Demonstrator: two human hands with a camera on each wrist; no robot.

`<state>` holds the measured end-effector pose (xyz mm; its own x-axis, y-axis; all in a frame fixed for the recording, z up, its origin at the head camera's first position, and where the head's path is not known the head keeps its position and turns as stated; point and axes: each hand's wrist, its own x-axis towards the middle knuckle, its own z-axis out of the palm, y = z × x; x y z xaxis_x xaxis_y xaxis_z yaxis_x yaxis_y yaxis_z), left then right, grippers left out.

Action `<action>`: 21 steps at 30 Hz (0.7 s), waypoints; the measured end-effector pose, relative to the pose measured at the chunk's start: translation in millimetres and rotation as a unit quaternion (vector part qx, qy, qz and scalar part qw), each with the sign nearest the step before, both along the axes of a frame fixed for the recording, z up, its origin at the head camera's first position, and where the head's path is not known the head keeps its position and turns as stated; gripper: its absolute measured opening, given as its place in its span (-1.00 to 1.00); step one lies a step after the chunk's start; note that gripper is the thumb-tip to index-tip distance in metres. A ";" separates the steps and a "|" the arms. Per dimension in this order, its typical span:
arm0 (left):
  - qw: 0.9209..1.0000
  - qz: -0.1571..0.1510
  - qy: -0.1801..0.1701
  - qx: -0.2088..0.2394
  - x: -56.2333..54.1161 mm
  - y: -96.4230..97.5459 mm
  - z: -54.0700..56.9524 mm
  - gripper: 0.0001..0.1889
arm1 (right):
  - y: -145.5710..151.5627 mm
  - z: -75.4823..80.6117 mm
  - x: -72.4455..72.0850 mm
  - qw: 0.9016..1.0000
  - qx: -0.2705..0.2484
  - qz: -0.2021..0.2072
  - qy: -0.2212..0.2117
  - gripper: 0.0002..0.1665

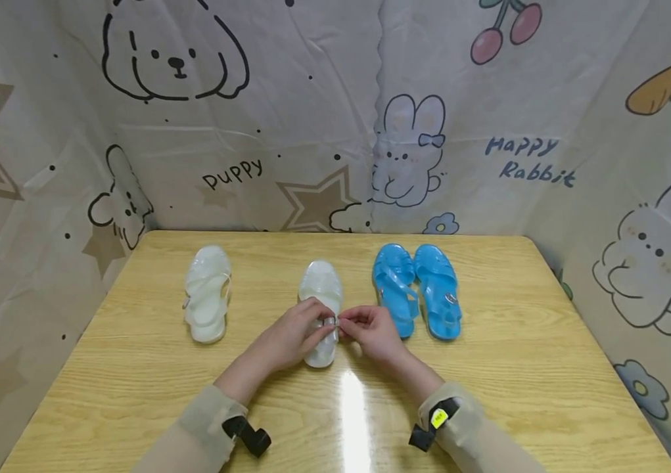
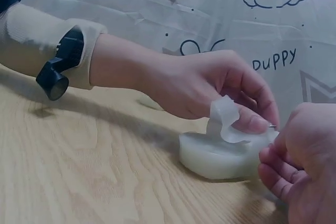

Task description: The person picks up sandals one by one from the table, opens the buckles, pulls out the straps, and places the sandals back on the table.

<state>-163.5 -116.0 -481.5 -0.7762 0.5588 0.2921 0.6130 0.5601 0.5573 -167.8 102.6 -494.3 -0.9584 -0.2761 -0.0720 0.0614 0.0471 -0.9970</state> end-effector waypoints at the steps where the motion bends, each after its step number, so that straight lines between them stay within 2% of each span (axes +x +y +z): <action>1: 1.000 -0.001 0.000 0.001 -0.2 0.2 0.2 -0.83 | -0.3 -1.1 0.1 1.000 0.001 0.001 0.005 -0.83; 12: 1.000 -0.010 -0.026 0.012 1.0 1.2 -1.9 -0.83 | 1.8 -9.6 1.6 0.999 -0.002 0.013 0.038 -0.84; 17: 1.000 -0.010 -0.016 0.023 -2.8 -0.6 -1.0 -0.81 | 3.5 -5.4 -1.9 0.999 0.000 0.027 0.039 -0.83; 21: 0.999 -0.006 -0.030 0.035 -7.0 -4.8 1.8 -0.81 | 4.7 -0.9 -4.5 0.997 0.022 0.047 0.052 -0.80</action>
<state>-170.6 -120.7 -479.7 -0.7871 0.5477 0.2837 0.5834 0.5119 0.6305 -172.3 107.3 -495.2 -0.9312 -0.3641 0.0132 -0.0499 0.0915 -0.9945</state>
